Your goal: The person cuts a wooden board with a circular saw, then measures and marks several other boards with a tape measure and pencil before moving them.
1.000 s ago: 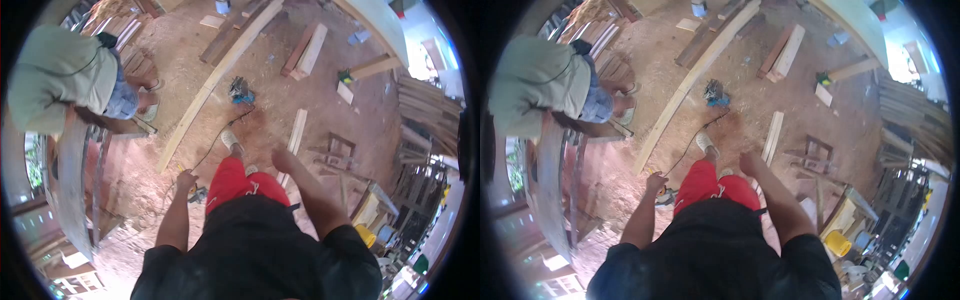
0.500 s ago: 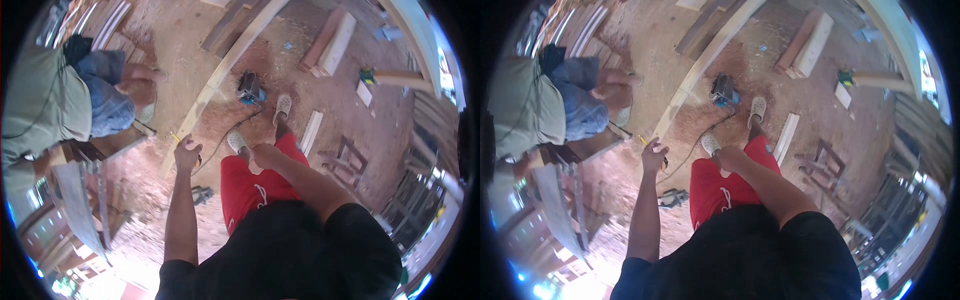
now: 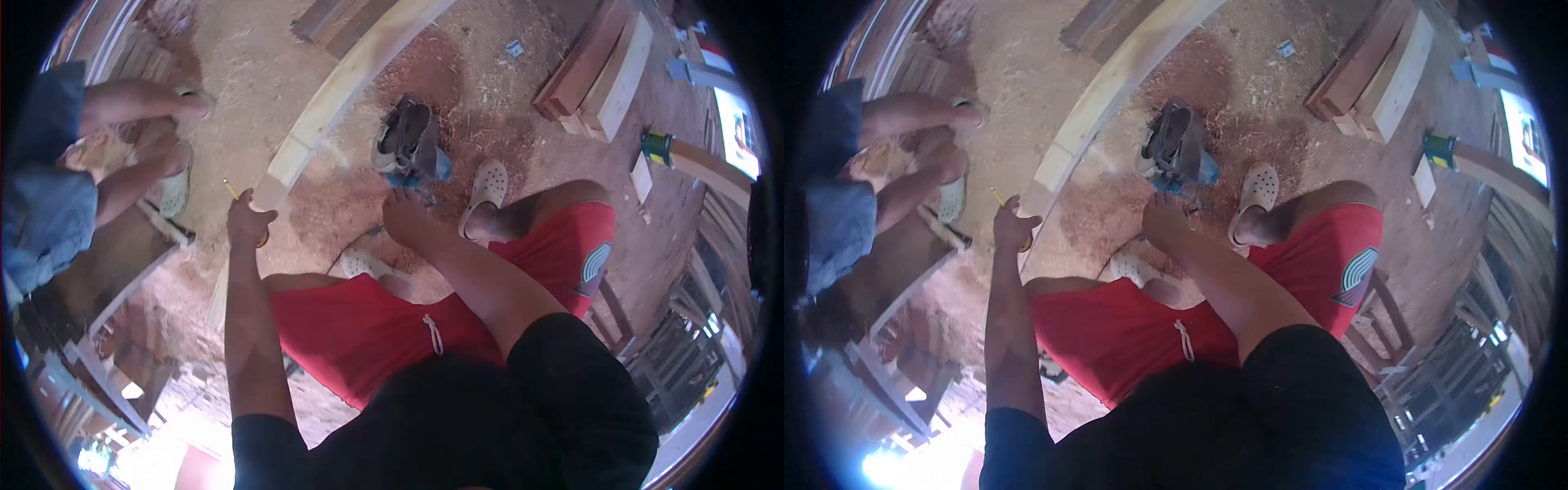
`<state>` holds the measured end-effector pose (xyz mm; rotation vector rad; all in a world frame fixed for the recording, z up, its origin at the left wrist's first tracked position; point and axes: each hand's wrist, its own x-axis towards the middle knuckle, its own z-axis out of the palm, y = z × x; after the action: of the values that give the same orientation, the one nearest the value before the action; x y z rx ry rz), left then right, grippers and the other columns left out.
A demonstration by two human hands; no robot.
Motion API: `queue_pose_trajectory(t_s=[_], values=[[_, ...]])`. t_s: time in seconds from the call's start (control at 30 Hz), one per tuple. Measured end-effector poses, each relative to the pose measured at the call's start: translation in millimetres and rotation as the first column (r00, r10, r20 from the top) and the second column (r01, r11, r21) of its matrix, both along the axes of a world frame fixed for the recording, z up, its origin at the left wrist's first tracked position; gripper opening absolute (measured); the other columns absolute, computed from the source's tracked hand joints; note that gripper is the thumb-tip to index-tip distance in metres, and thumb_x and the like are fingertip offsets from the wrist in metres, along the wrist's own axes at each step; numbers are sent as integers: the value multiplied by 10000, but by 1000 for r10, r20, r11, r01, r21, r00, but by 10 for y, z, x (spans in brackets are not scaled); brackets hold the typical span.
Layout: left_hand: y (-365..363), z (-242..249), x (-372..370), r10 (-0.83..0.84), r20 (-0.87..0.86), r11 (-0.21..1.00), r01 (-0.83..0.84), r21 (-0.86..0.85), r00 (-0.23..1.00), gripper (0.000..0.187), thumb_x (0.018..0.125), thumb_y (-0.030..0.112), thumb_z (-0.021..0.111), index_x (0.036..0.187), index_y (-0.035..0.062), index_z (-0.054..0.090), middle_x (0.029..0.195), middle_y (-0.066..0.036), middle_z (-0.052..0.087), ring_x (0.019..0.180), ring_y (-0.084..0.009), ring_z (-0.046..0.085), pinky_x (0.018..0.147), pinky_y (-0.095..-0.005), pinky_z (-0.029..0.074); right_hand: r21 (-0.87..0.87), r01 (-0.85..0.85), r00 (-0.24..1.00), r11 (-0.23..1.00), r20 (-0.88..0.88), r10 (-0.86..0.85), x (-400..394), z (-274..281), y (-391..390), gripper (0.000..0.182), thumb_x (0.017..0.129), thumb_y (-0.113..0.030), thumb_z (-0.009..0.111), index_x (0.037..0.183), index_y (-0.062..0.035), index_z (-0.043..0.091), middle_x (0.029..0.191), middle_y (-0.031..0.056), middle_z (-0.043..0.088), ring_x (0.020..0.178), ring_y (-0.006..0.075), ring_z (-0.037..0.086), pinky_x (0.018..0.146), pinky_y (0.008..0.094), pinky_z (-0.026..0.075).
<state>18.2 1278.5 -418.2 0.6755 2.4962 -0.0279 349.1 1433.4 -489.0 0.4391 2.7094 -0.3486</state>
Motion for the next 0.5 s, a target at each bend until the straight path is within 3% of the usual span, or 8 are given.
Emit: queue_pose_trajectory(t_s=[0.1, 0.2, 0.27, 0.37, 0.43, 0.5], values=[[256, -389, -187, -7, 31, 999, 8, -33, 1000, 848, 621, 262, 965, 1382, 79, 638, 1297, -191, 699, 1187, -329, 690, 1012, -422, 554, -10, 123, 978, 992, 172, -120, -143, -958, -22, 408, 936, -197, 585, 1271, 7, 700, 1306, 196, 689, 1194, 341, 648, 975, 478, 480], [444, -600, -324, -83, 143, 991, 97, -92, 986, 840, 600, 277, 981, 1345, 67, 656, 1222, -182, 738, 1124, -332, 719, 987, -421, 565, -94, 264, 911, 960, 350, -216, -430, -1238, 35, 380, 924, -210, 622, 1237, -32, 740, 1272, 176, 727, 1162, 322, 691, 945, 458, 507], [549, -640, -333, -114, 220, 982, 143, -122, 969, 824, 600, 285, 986, 1322, 56, 662, 1207, -186, 744, 1107, -335, 726, 977, -421, 569, -234, 351, 852, 907, 481, -206, -598, -1082, 196, 351, 917, -204, 647, 1213, -56, 761, 1240, 152, 751, 1141, 311, 716, 931, 453, 527], [518, -669, -332, -160, 250, 966, 204, -162, 955, 785, 591, 299, 993, 1264, 35, 685, 1182, -196, 751, 1090, -340, 732, 956, -420, 575, -59, 269, 902, 961, 366, -230, -589, -1160, 160, 346, 923, -192, 666, 1229, -61, 755, 1261, 144, 745, 1123, 303, 732, 913, 464, 560], [395, -623, -252, -230, 169, 952, 257, -165, 958, 766, 578, 315, 1000, 1218, 18, 701, 1159, -202, 757, 1079, -345, 735, 942, -424, 578, -74, 336, 873, 939, 400, -280, -556, -1243, 152, 334, 939, -181, 655, 1235, -64, 754, 1267, 145, 742, 1112, 308, 736, 910, 466, 572], [330, -540, -187, -291, 144, 923, 317, -217, 946, 694, 601, 346, 966, 1153, -4, 732, 1136, -219, 761, 1055, -369, 741, 925, -439, 587, 13, 416, 876, 909, 265, -404, -547, -1486, 161, 324, 941, -178, 656, 1229, -66, 756, 1265, 148, 742, 1104, 316, 738, 908, 468, 583]])
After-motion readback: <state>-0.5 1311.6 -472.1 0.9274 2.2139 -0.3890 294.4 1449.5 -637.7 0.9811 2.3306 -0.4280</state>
